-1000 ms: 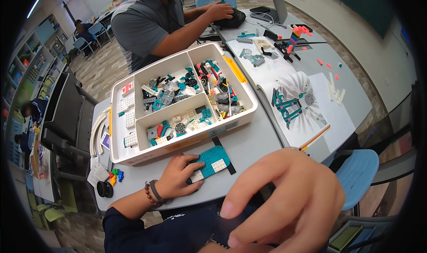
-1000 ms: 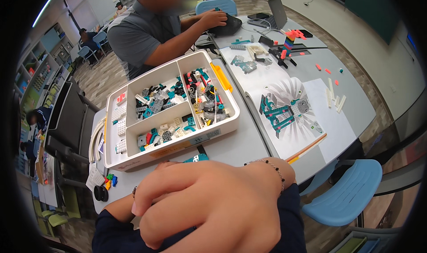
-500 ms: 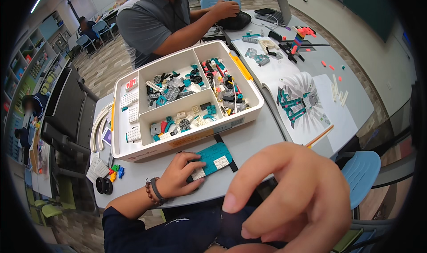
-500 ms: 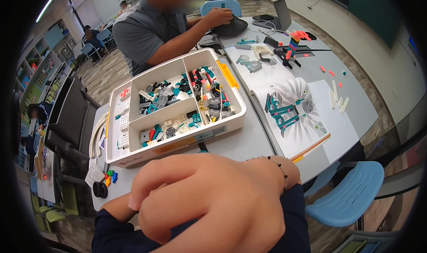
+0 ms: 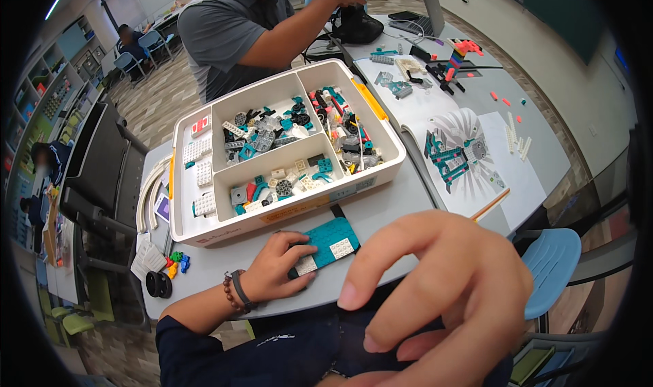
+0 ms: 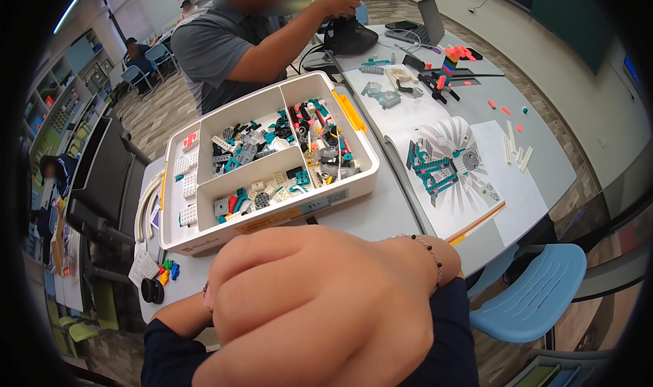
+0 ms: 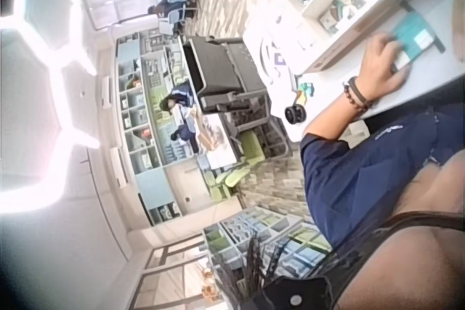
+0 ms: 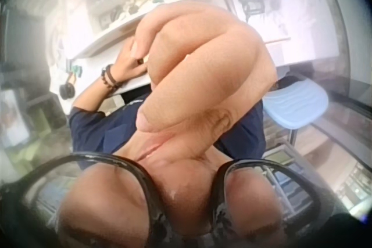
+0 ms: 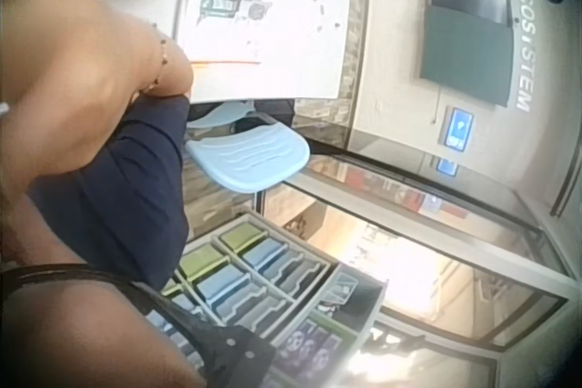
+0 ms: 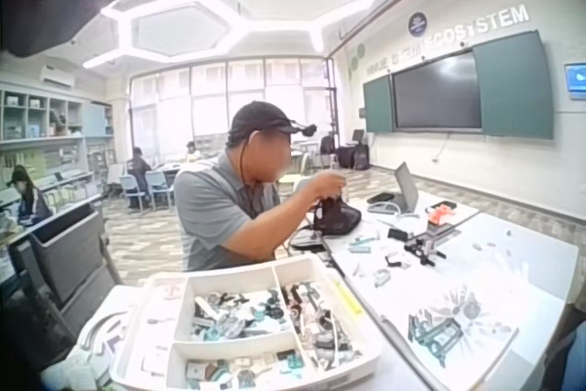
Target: The person assembles LEGO Education bricks by selecting pieces from a compartmentalized tray and connecting them on a table. They repeatedly pick, align, and press together white, teal, and black bricks to build small structures, occasionally adjusting the arrangement.
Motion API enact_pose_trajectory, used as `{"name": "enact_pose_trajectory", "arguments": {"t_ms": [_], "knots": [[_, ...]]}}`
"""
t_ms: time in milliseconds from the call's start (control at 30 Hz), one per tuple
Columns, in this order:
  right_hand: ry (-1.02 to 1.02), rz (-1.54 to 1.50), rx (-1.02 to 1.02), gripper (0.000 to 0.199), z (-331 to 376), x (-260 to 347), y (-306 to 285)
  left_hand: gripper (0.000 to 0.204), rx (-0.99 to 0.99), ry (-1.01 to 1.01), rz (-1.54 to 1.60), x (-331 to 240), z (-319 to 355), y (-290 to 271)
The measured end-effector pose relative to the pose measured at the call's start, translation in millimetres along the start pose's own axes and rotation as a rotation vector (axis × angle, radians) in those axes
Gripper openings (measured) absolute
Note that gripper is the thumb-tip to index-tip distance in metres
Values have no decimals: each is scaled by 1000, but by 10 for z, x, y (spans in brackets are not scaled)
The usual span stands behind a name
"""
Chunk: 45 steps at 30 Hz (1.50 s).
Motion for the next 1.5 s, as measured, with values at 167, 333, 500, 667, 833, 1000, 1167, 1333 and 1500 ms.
{"name": "enact_pose_trajectory", "arguments": {"t_ms": [167,333,500,667,833,1000,1167,1333,1500], "knots": [[-169,-215,304,15,-56,-188,-106,41,19,-17,23,52,34,28],[-202,-331,247,29,45,-276,-67,42,30,-18,25,44,26,15],[-166,-532,295,30,63,-341,-36,43,32,-28,40,55,25,19],[-225,-327,201,31,47,-291,-40,41,43,-90,93,62,37,-8],[-88,-321,571,34,-98,-265,-173,35,-6,-170,146,334,124,165],[-13,-303,638,35,-95,-279,-203,32,-31,-198,117,152,65,-37],[-53,-295,648,34,-71,-290,-192,30,-68,-211,97,253,98,-5],[-1,-301,628,32,-130,-281,-171,26,-87,-217,110,240,89,-46],[-34,-240,504,20,-26,-316,-128,24,-103,-213,121,237,85,-58]]}}
Point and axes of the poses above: each hand's wrist, its own z-axis away from the middle knuckle, its own y-axis out of the palm, x = y × z, the point moved 4 cm from there along -z, towards the middle knuckle, and after that the axes turned 7 degrees about -y, right-handed, at the moved point
